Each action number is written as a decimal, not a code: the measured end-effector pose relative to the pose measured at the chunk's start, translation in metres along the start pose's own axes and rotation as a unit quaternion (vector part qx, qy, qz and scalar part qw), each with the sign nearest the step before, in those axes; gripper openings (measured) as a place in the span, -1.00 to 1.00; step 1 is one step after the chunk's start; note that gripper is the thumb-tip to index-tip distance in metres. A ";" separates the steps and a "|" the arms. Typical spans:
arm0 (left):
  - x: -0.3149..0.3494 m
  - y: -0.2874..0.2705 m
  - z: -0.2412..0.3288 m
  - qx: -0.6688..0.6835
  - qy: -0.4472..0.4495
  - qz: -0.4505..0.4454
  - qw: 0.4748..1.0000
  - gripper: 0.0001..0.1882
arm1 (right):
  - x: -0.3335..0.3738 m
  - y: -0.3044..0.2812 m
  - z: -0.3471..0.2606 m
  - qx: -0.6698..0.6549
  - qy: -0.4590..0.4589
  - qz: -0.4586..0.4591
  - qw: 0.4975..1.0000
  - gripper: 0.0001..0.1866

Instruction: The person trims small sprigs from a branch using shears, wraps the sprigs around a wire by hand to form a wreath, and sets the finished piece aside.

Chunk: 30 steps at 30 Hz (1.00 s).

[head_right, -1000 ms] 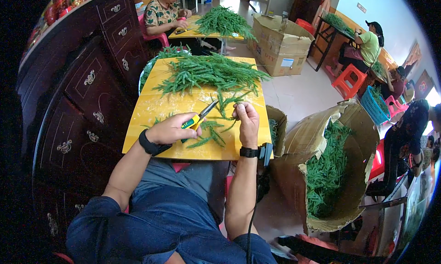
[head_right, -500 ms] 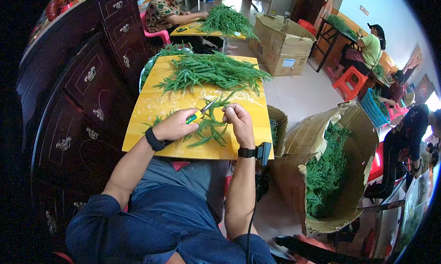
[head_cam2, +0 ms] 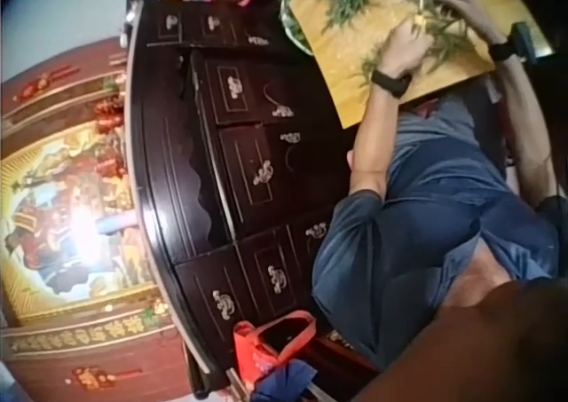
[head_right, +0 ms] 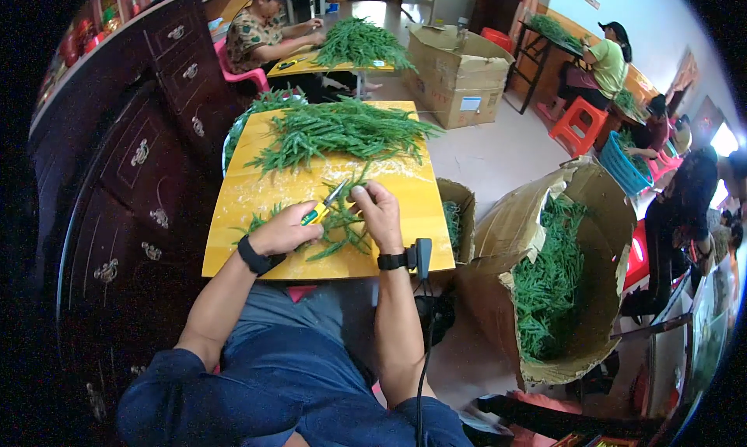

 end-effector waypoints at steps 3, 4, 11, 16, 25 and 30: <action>-0.001 -0.003 0.001 0.140 -0.050 -0.006 0.989 -0.73 | 0.000 0.004 -0.004 -0.043 0.026 0.000 0.999 -0.82; -0.002 -0.001 0.000 0.140 -0.049 -0.008 0.989 -0.73 | 0.000 0.007 -0.006 -0.058 0.034 -0.001 0.998 -0.82; -0.005 0.002 -0.007 0.168 -0.036 -0.031 0.985 -0.73 | 0.004 0.009 -0.006 -0.034 0.051 -0.048 0.997 -0.85; -0.012 0.002 -0.020 0.139 -0.047 -0.032 0.989 -0.77 | 0.002 0.010 -0.005 -0.029 0.058 -0.042 0.997 -0.88; -0.004 0.006 -0.015 0.154 -0.033 -0.030 0.987 -0.84 | 0.001 0.014 -0.002 0.082 -0.062 0.012 0.995 -0.82; -0.005 0.010 -0.007 0.135 -0.046 -0.039 0.989 -0.80 | 0.000 0.010 -0.001 0.108 -0.114 0.016 0.987 -0.85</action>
Point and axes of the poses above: each hand's wrist, its own x-axis away from the middle knuckle, its own y-axis out of the palm, z = x × y, the point moved 2 cm from there along -x, towards the middle knuckle, and after that the axes turned 1 degree about -z, right-handed, at the moved point
